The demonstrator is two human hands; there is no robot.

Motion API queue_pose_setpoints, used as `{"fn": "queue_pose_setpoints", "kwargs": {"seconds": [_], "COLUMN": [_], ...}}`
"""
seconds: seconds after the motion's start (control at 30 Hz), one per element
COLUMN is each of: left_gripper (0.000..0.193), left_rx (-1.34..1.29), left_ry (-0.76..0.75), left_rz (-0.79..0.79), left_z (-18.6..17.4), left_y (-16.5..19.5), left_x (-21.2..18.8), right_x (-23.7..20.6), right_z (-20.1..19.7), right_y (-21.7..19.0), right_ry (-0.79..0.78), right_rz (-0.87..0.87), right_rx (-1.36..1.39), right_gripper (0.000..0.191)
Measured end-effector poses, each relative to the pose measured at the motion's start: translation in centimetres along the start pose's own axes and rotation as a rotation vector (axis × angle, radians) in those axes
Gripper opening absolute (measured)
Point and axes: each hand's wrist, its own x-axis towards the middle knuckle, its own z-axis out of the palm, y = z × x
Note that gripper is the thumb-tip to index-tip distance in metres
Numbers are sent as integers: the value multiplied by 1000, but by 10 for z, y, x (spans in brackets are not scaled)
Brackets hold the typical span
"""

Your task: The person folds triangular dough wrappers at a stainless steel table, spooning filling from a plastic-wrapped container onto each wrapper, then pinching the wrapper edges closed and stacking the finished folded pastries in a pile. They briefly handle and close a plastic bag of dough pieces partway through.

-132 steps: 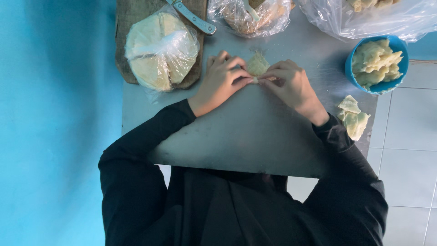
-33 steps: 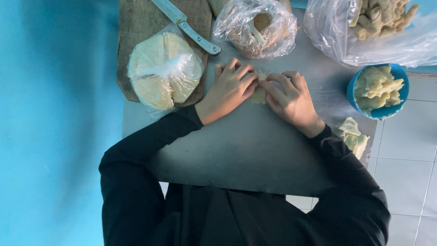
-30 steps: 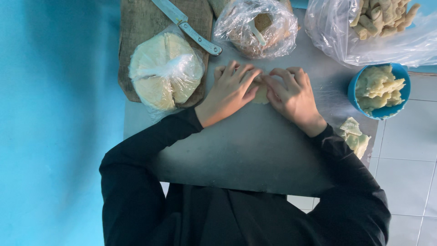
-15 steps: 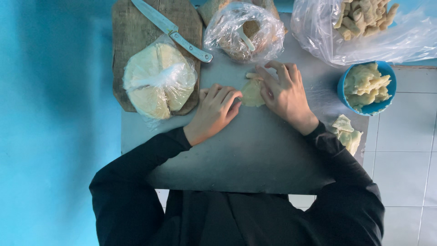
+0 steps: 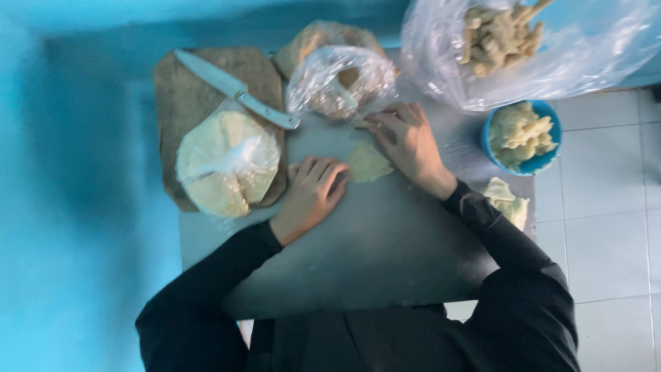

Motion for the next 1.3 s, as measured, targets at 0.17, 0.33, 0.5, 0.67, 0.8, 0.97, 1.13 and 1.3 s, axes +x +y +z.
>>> {"fn": "queue_pose_setpoints", "kwargs": {"seconds": [0.17,0.33,0.5,0.67,0.8,0.97,1.13,1.3], "left_gripper": [32,26,24,22,25,29,31,40], "left_rx": [-33,8,47,69,131,173,151,166], "left_ry": [-13,7,-10,-43,-65,-41,-52,-59], "left_rz": [8,41,62,70,108,126,150,184], "left_z": [-8,-14,-12,-7,-5,-2,-6,-13], "left_y": [7,17,23,23,20,20,21,22], "left_x": [10,20,28,32,34,34,33,27], "right_x": [-15,-25,-12,13,47,58,32,15], "right_z": [-29,-103,-178,-208,-201,-193,-195,-154], "right_y": [-12,-3,30,67,91,78,28,-21], "right_ry": [-95,-226,-95,197,261,280,297,154], "right_rz": [254,313,307,248,191,168,224,131], "right_rx": [264,303,14,-130,-95,-2,-161,-38], "right_gripper": [26,34,22,21,20,25,16,23]}}
